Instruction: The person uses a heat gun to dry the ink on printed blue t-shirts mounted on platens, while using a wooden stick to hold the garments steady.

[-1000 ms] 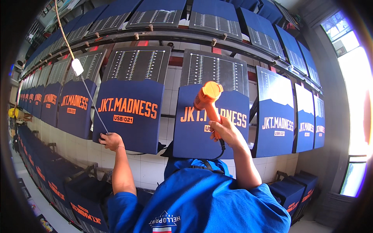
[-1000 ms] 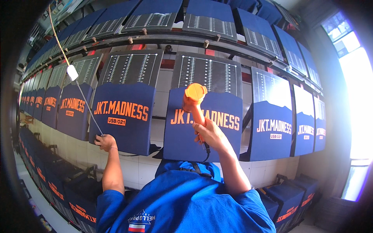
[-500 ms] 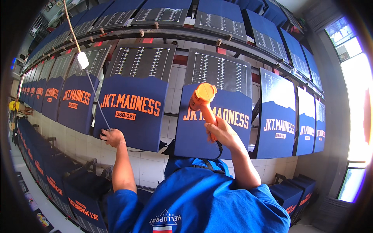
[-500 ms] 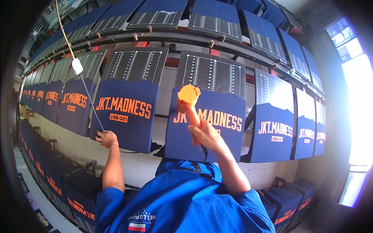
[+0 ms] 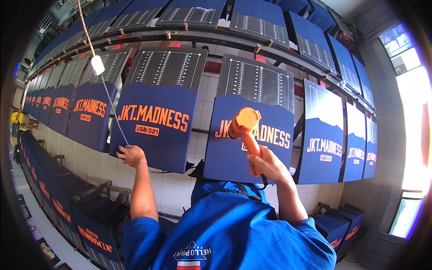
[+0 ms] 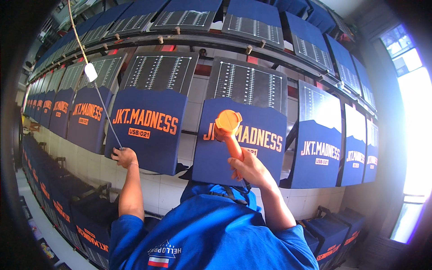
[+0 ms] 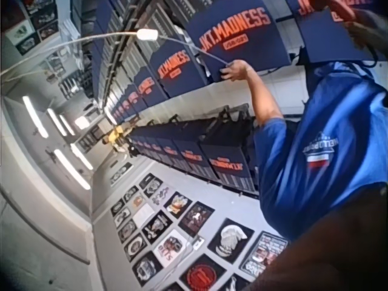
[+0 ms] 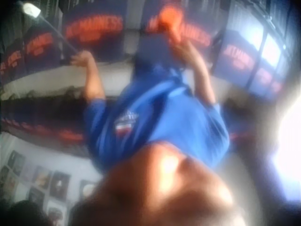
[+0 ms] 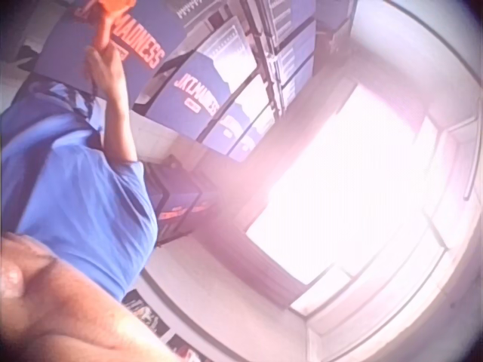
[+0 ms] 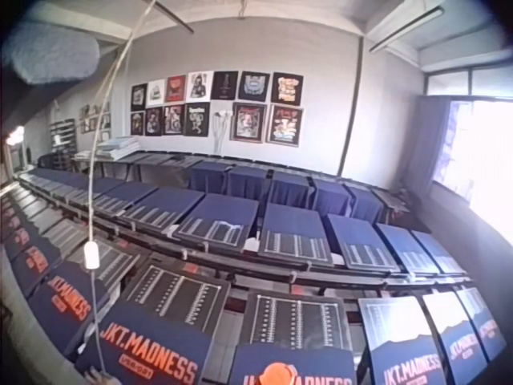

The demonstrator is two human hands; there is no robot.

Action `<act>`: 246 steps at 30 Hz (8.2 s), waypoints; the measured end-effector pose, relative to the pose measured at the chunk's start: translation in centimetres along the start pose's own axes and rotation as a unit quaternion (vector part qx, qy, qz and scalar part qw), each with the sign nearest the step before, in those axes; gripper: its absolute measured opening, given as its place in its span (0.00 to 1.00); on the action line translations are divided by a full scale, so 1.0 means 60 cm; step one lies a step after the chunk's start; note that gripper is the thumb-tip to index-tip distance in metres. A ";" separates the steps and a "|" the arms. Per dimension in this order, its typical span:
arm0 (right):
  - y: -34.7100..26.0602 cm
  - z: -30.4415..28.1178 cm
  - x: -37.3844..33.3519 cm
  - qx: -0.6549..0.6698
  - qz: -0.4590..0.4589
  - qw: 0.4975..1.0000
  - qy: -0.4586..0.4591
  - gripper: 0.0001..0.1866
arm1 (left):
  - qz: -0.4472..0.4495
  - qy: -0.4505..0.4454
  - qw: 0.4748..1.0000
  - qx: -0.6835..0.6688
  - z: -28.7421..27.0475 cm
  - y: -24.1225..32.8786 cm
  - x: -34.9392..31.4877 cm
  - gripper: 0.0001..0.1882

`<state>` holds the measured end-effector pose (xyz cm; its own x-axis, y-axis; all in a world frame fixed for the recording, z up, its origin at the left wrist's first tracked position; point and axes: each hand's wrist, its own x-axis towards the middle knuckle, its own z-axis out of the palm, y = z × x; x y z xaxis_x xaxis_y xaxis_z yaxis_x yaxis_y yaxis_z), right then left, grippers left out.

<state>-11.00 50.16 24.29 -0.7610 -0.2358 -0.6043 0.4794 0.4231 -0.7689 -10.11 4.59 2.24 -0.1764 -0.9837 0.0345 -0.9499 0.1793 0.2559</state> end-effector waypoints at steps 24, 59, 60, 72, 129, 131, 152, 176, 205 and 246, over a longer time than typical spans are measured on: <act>0.008 0.004 0.075 0.028 -0.039 0.999 -0.003 0.15 | -0.016 -0.021 0.999 -0.026 0.006 -0.019 -0.029 0.25; 0.037 -0.009 0.000 0.030 -0.025 0.999 0.002 0.12 | -0.088 0.033 0.992 -0.085 -0.028 -0.168 -0.049 0.25; 0.040 -0.007 -0.007 0.029 -0.023 0.999 0.007 0.12 | -0.090 0.035 0.992 -0.080 -0.028 -0.177 -0.045 0.25; 0.031 -0.012 0.024 0.050 -0.015 0.998 -0.047 0.13 | -0.103 0.064 0.991 -0.065 -0.003 -0.235 -0.023 0.25; 0.042 -0.071 -0.041 0.017 -0.031 0.988 0.153 0.12 | -0.009 -0.092 0.974 -0.207 0.127 -0.415 0.011 0.27; 0.041 -0.066 -0.044 0.043 -0.024 0.993 0.110 0.12 | -0.021 -0.088 0.977 -0.191 0.122 -0.428 0.020 0.26; 0.056 -0.071 0.059 0.113 -0.007 0.988 0.106 0.18 | -0.181 0.077 0.948 -0.251 0.006 -0.381 -0.036 0.27; 0.042 -0.080 0.015 0.045 -0.035 0.995 0.088 0.14 | -0.183 0.083 0.943 -0.266 0.002 -0.367 0.002 0.29; 0.050 -0.063 0.025 0.067 -0.019 0.996 0.054 0.16 | -0.183 0.051 0.939 -0.285 0.003 -0.341 -0.006 0.28; 0.058 -0.046 -0.015 0.072 0.002 0.996 0.054 0.13 | -0.195 0.020 0.935 -0.294 -0.003 -0.315 -0.022 0.28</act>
<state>-9.84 54.24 22.76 -0.7979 -0.1350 -0.5875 0.5344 0.2925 -0.7930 8.16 2.48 -2.45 0.1759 -0.9746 -0.1388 -0.6318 -0.2199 0.7432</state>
